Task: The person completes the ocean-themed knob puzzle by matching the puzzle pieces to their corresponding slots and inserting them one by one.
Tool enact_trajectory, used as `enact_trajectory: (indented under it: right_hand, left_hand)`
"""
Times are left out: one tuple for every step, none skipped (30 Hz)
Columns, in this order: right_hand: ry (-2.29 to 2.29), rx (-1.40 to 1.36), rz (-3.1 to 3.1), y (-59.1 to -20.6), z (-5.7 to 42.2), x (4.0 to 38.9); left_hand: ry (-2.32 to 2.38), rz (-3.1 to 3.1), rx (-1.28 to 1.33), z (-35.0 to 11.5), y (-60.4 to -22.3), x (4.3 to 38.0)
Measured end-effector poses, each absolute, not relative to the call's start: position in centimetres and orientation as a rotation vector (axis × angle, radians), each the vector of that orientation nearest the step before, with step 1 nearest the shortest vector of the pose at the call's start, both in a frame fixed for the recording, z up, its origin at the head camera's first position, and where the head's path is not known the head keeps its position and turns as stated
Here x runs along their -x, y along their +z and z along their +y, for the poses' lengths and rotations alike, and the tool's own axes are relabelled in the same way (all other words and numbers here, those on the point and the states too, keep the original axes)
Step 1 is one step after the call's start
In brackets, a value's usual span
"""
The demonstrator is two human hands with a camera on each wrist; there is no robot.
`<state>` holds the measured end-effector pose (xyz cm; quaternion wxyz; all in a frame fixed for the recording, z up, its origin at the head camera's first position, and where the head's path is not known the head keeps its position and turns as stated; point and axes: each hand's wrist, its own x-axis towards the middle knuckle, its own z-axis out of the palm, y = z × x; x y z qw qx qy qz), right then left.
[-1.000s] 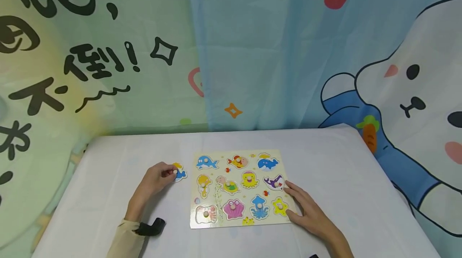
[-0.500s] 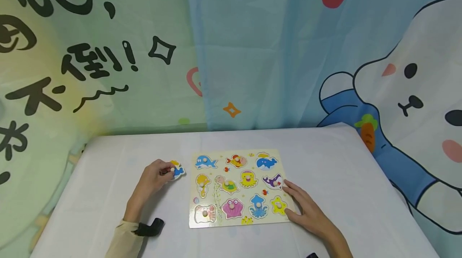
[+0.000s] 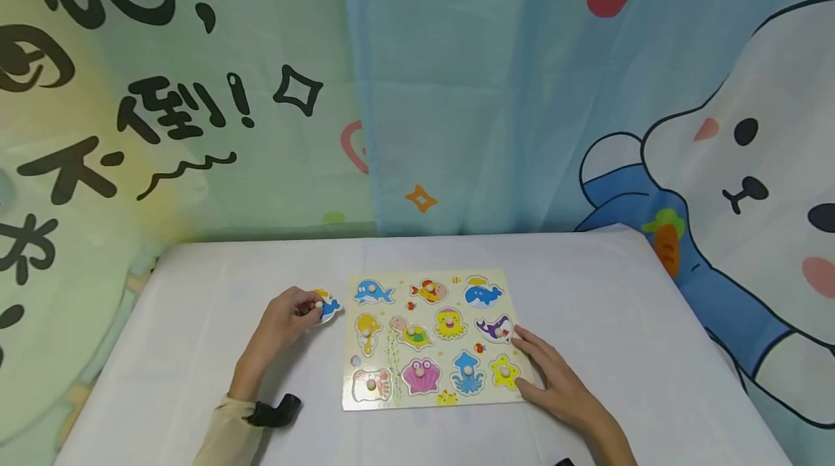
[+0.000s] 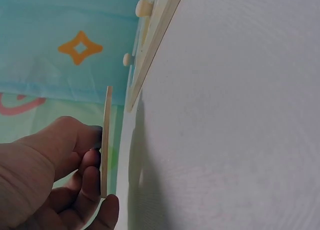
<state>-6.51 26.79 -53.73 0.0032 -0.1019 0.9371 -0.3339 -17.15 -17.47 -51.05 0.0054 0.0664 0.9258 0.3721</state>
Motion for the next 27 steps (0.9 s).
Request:
enact_trajectory:
  right_hand:
    - [-1.045, 0.319, 2.942, -53.72, 26.79, 6.53]
    - [-1.047, 0.312, 2.944, -53.72, 26.82, 6.51]
    - [-1.041, 0.314, 2.950, -53.74, 26.82, 6.44]
    - [-1.036, 0.313, 2.953, -53.77, 26.84, 6.34]
    - [-1.025, 0.313, 2.957, -53.84, 26.85, 6.21]
    - [-1.023, 0.313, 2.958, -53.89, 26.85, 6.08]
    - [-1.021, 0.312, 2.958, -53.94, 26.85, 5.97]
    - [-1.026, 0.312, 2.960, -53.97, 26.83, 5.91]
    - [-1.026, 0.312, 2.963, -53.99, 26.81, 5.91]
    - [-1.037, 0.312, 2.964, -53.99, 26.79, 5.98]
    - [-1.045, 0.316, 2.970, -53.96, 26.77, 6.10]
    - [-1.058, 0.320, 2.972, -53.92, 26.76, 6.27]
    - [-1.066, 0.323, 2.971, -53.96, 26.73, 6.26]
    - [-1.070, 0.326, 2.971, -53.99, 26.71, 6.27]
    - [-1.068, 0.329, 2.973, -54.01, 26.71, 6.28]
    - [-1.064, 0.329, 2.973, -54.03, 26.71, 6.28]
    - [-1.057, 0.329, 2.973, -54.04, 26.71, 6.27]
    - [-1.048, 0.328, 2.974, -54.03, 26.72, 6.27]
    - [-1.034, 0.325, 2.975, -54.02, 26.73, 6.26]
    - [-1.024, 0.322, 2.975, -53.99, 26.74, 6.25]
    - [-1.013, 0.318, 2.975, -53.96, 26.75, 6.25]
    - [-1.009, 0.315, 2.972, -53.91, 26.75, 6.25]
    - [-1.005, 0.314, 2.971, -53.87, 26.75, 6.27]
    - [-1.001, 0.313, 2.970, -53.82, 26.74, 6.29]
    - [-1.004, 0.313, 2.966, -53.77, 26.73, 6.30]
    - [-1.005, 0.313, 2.964, -53.73, 26.71, 6.32]
    - [-1.009, 0.311, 2.961, -53.71, 26.70, 6.32]
  left_hand:
    - [1.164, 2.900, -0.208, -17.41, -51.05, 17.15]
    - [1.166, 2.897, -0.202, -17.37, -51.09, 17.10]
    - [1.165, 2.895, -0.195, -17.32, -51.12, 16.98]
    - [1.159, 2.890, -0.186, -17.27, -51.20, 16.86]
    - [1.150, 2.888, -0.181, -17.23, -51.30, 16.73]
    - [1.144, 2.883, -0.174, -17.19, -51.40, 16.61]
    - [1.137, 2.880, -0.173, -17.15, -51.45, 16.51]
    - [1.133, 2.881, -0.173, -17.11, -51.53, 16.50]
    - [1.130, 2.886, -0.177, -17.04, -51.55, 16.53]
    - [1.131, 2.891, -0.180, -16.98, -51.54, 16.61]
    - [1.131, 2.899, -0.187, -16.93, -51.50, 16.72]
    - [1.136, 2.903, -0.187, -16.86, -51.41, 16.85]
    - [1.135, 2.907, -0.189, -16.83, -51.40, 16.82]
    - [1.132, 2.910, -0.187, -16.81, -51.41, 16.82]
    - [1.128, 2.910, -0.189, -16.78, -51.39, 16.81]
    - [1.125, 2.909, -0.191, -16.78, -51.40, 16.83]
    - [1.123, 2.908, -0.194, -16.77, -51.41, 16.85]
    - [1.124, 2.903, -0.197, -16.77, -51.40, 16.85]
    - [1.125, 2.900, -0.203, -16.77, -51.42, 16.86]
    - [1.130, 2.896, -0.208, -16.78, -51.45, 16.88]
    - [1.134, 2.892, -0.219, -16.77, -51.48, 16.90]
    - [1.139, 2.891, -0.231, -16.76, -51.51, 16.92]
    - [1.141, 2.892, -0.244, -16.74, -51.54, 16.94]
    - [1.141, 2.894, -0.256, -16.71, -51.57, 16.97]
    - [1.140, 2.897, -0.271, -16.66, -51.61, 17.00]
    - [1.137, 2.899, -0.285, -16.61, -51.64, 17.03]
    - [1.132, 2.901, -0.298, -16.54, -51.66, 17.04]
